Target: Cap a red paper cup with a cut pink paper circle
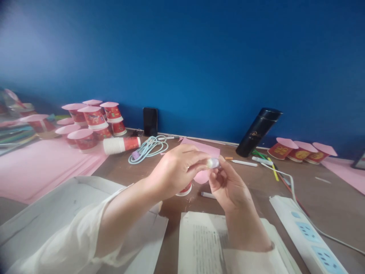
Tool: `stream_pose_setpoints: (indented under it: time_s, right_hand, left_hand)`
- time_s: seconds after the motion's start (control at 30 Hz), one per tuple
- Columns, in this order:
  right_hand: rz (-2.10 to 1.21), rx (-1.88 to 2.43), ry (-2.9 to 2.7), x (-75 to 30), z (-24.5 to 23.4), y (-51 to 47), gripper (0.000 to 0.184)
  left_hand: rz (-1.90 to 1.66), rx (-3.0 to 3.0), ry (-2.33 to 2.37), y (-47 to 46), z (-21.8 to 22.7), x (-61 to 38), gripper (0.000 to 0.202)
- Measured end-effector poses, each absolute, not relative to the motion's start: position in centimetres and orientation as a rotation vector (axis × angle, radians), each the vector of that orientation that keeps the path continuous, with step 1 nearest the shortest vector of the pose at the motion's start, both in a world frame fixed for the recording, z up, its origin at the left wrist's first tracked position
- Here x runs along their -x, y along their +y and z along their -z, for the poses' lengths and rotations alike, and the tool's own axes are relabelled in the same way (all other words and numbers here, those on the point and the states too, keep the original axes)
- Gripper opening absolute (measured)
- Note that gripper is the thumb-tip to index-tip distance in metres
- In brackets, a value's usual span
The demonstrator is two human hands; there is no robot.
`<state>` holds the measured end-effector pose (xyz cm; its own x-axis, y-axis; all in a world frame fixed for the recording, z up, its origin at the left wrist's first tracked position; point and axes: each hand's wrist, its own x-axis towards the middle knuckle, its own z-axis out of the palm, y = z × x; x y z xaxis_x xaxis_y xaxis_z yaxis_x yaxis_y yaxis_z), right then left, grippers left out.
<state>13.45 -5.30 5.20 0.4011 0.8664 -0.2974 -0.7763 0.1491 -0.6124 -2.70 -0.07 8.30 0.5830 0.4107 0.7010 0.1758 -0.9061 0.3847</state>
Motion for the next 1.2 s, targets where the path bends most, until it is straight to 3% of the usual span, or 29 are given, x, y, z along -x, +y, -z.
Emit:
stream_pose_setpoints:
  time_s: [0.17, 0.37, 0.6, 0.8, 1.2]
  right_hand:
    - [-1.12, 0.851, -0.363, -13.7, -4.8, -5.5, 0.036]
    - [-0.986, 0.999, -0.549, -13.9, -4.5, -6.0, 0.036]
    - [-1.006, 1.069, -0.681, -13.7, -4.2, -5.9, 0.049]
    - [-1.154, 0.946, -0.866, -15.0, -3.5, -6.2, 0.034]
    - [-1.265, 0.889, -0.871, -14.5, -3.9, -6.4, 0.032]
  left_hand:
    - [-1.207, -2.488, 0.517, 0.1, -8.8, 2.8, 0.019]
    - [-1.094, -2.369, 0.55, 0.2, -9.7, 3.4, 0.013]
    - [-1.07, -2.245, 0.571, 0.0, -10.5, 3.7, 0.012]
    - [-1.08, -2.183, 0.611, -0.1, -10.7, 3.5, 0.011]
    - [-1.074, -2.149, 0.575, -0.5, -11.0, 3.7, 0.013]
